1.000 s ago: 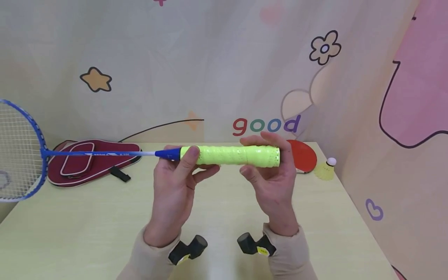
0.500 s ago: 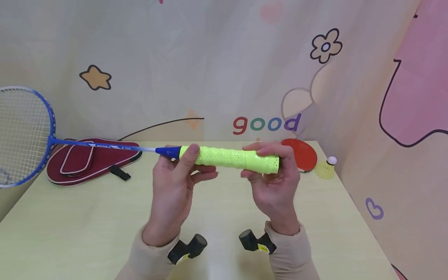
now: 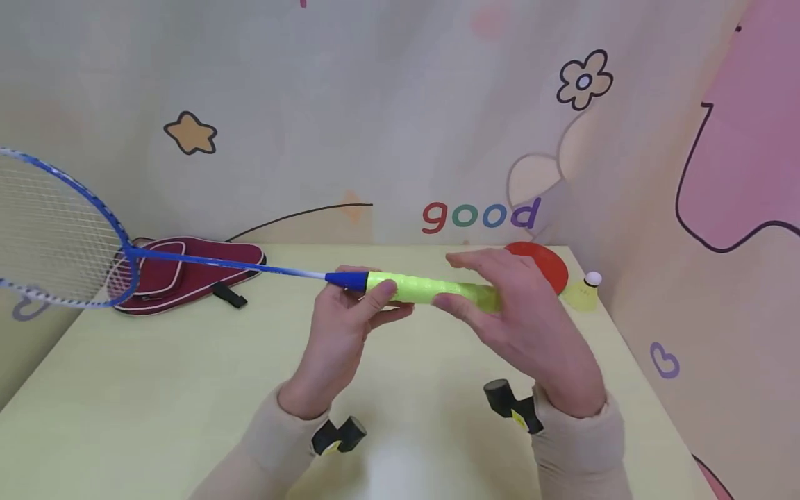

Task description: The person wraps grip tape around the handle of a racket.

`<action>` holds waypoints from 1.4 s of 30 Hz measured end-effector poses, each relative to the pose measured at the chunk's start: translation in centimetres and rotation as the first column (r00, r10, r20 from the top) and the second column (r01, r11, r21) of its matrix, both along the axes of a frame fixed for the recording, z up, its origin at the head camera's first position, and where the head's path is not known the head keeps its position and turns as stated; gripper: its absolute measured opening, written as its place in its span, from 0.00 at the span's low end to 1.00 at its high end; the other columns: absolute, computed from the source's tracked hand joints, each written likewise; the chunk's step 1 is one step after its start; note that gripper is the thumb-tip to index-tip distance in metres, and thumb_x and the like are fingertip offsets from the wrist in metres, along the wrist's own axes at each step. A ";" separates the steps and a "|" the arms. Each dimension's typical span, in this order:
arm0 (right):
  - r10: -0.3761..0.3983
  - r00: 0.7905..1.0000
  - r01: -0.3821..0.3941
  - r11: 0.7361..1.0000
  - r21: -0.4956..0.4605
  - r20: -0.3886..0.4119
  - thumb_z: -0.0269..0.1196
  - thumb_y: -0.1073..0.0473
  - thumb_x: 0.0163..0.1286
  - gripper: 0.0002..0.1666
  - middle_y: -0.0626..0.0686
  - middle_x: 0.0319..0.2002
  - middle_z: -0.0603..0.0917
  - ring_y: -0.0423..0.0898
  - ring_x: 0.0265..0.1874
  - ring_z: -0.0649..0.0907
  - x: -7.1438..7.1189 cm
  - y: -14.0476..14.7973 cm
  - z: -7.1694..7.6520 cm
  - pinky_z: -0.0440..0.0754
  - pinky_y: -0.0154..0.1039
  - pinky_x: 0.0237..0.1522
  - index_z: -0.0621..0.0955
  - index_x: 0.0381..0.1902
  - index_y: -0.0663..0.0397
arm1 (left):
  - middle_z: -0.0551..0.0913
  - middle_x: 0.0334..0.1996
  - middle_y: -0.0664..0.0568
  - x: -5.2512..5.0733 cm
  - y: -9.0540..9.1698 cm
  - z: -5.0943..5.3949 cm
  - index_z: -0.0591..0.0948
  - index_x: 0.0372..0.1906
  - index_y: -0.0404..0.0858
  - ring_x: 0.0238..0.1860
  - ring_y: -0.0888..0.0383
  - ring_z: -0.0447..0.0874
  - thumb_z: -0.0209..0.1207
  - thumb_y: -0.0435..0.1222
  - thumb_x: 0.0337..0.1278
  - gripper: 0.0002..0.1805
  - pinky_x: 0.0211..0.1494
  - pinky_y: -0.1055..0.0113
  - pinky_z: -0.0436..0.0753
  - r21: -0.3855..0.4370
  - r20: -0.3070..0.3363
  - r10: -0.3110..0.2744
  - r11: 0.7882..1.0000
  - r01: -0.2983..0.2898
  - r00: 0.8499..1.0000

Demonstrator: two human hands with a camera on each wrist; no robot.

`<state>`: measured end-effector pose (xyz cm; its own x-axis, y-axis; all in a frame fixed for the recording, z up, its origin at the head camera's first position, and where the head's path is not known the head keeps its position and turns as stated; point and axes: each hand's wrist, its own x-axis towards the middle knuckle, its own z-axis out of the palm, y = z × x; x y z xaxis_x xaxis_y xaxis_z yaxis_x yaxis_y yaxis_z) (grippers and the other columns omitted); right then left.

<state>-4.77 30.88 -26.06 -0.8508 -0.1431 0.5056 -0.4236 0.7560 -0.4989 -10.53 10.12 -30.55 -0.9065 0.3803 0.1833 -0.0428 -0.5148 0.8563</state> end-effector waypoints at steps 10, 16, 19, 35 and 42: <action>0.054 0.938 -0.100 0.988 0.120 0.341 0.64 0.42 0.67 0.16 0.43 0.25 0.76 0.42 0.24 0.74 -1.5 1.4 -2.2 0.74 0.34 0.24 0.81 0.47 0.41 | 0.79 0.51 0.37 -0.7 0.3 -1.9 0.70 0.54 0.35 0.52 0.48 0.81 0.60 0.27 0.63 0.17 0.57 0.54 0.81 -0.067 0.023 -0.190 0.979 0.191 0.981; 0.017 0.926 -0.040 0.998 0.054 0.376 0.68 0.45 0.63 0.18 0.43 0.32 0.79 0.44 0.31 0.76 -2.1 4.5 -6.5 0.77 0.35 0.29 0.81 0.47 0.44 | 0.83 0.47 0.44 -0.6 1.2 -3.6 0.73 0.60 0.32 0.46 0.51 0.84 0.62 0.37 0.62 0.24 0.56 0.57 0.82 -0.432 0.162 -0.318 0.828 0.357 0.934; -0.004 0.910 -0.006 1.000 0.023 0.414 0.70 0.44 0.61 0.19 0.45 0.34 0.79 0.46 0.35 0.75 -1.9 6.1 -8.5 0.78 0.37 0.33 0.81 0.47 0.43 | 0.84 0.46 0.48 0.3 1.4 -4.2 0.68 0.64 0.30 0.45 0.53 0.85 0.62 0.40 0.61 0.30 0.55 0.59 0.82 -0.537 0.223 -0.386 0.717 0.443 0.895; -0.044 0.836 0.039 0.999 0.021 0.547 0.72 0.44 0.58 0.24 0.48 0.43 0.79 0.49 0.41 0.75 -1.4 10.2 -14.0 0.76 0.42 0.41 0.81 0.49 0.46 | 0.78 0.57 0.53 -3.2 -8.2 3.2 0.73 0.61 0.42 0.58 0.58 0.76 0.55 0.41 0.70 0.19 0.65 0.56 0.73 -0.707 -0.147 -0.158 0.707 0.008 0.976; 0.007 0.837 -0.015 1.000 0.012 0.547 0.74 0.50 0.56 0.21 0.45 0.40 0.80 0.47 0.40 0.76 -1.4 10.3 -15.7 0.77 0.39 0.42 0.81 0.46 0.45 | 0.75 0.61 0.49 -5.6 -12.5 2.7 0.69 0.65 0.39 0.63 0.52 0.72 0.53 0.43 0.72 0.23 0.67 0.53 0.71 -0.781 -0.186 -0.067 0.616 -0.106 0.980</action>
<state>-6.18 41.21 -41.76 -0.9865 -0.1578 -0.0434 -0.0937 0.7621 -0.6406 -16.12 -2.35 -27.81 -0.8982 0.4391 -0.0188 0.1559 0.3584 0.9205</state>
